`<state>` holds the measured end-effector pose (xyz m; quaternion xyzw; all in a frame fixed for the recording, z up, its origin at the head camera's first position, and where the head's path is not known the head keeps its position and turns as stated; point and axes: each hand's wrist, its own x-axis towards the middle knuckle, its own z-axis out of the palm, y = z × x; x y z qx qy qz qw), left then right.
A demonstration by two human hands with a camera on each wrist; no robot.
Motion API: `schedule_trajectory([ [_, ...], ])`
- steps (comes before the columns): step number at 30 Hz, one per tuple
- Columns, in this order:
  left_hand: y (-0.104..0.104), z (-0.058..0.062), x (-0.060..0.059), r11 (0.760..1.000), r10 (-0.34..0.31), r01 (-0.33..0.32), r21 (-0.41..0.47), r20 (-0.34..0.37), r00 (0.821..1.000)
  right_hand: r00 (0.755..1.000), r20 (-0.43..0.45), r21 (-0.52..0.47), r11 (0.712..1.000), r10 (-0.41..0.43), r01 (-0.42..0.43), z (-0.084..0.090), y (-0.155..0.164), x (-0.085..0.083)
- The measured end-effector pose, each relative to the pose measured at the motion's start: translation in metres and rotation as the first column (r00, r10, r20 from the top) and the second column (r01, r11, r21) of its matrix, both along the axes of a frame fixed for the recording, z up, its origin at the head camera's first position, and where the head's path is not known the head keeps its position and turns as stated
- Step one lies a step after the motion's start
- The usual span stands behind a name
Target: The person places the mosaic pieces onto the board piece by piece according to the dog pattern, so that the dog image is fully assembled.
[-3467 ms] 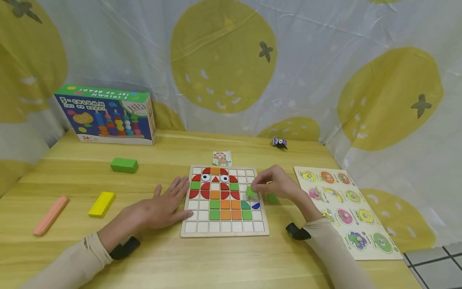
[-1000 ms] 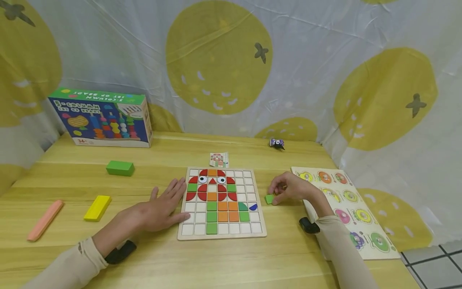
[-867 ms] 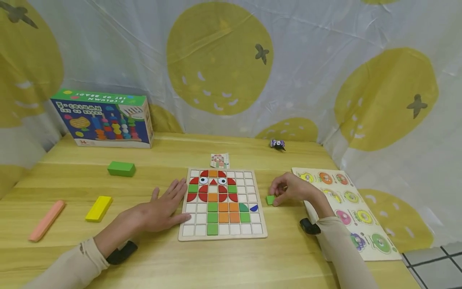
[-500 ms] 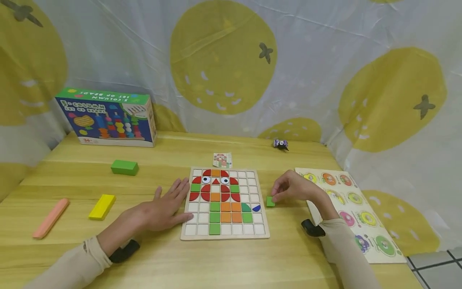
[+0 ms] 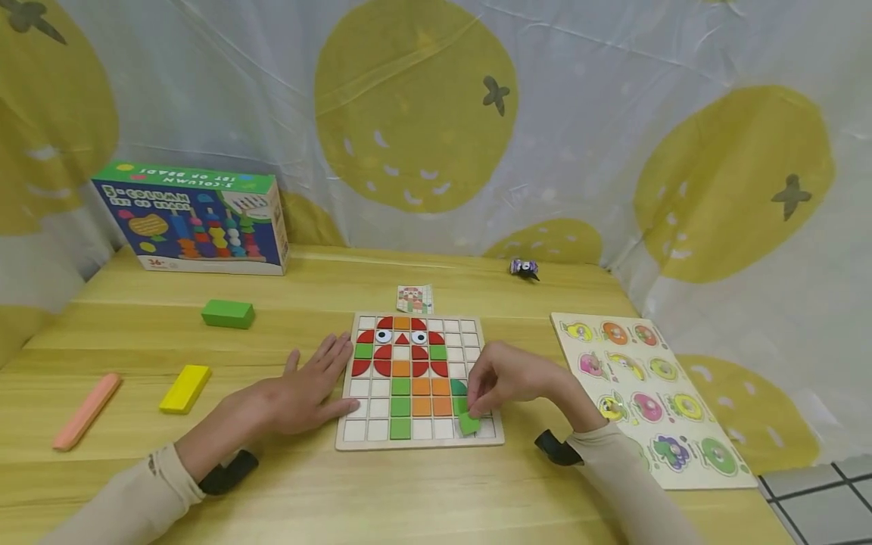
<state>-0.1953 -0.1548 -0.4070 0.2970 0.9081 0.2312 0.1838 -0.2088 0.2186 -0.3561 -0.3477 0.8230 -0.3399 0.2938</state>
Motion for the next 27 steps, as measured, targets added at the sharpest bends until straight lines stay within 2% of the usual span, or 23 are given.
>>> schedule_trajectory([
  [3, -0.002, -0.005, -0.004, 1.000, 0.005, -0.005, -0.013, 0.002, 1.000, 1.000, -0.017, 0.026, 1.000, 0.000, 0.001, 0.000, -0.007, 0.002],
  [10, -0.001, -0.003, -0.005, 1.000, 0.010, -0.010, -0.008, 0.012, 1.000, 0.998, -0.062, 0.076, 0.997, -0.019, 0.024, 0.000, -0.015, 0.005],
  [13, -0.001, -0.006, -0.006, 0.999, 0.021, -0.021, -0.033, 0.010, 1.000, 0.997, -0.070, 0.095, 0.995, -0.036, 0.043, -0.002, -0.016, 0.005],
  [27, -0.001, -0.006, -0.005, 0.999, 0.028, -0.028, -0.023, -0.017, 0.999, 0.994, -0.101, 0.109, 0.993, -0.035, 0.046, 0.004, -0.013, 0.005],
])
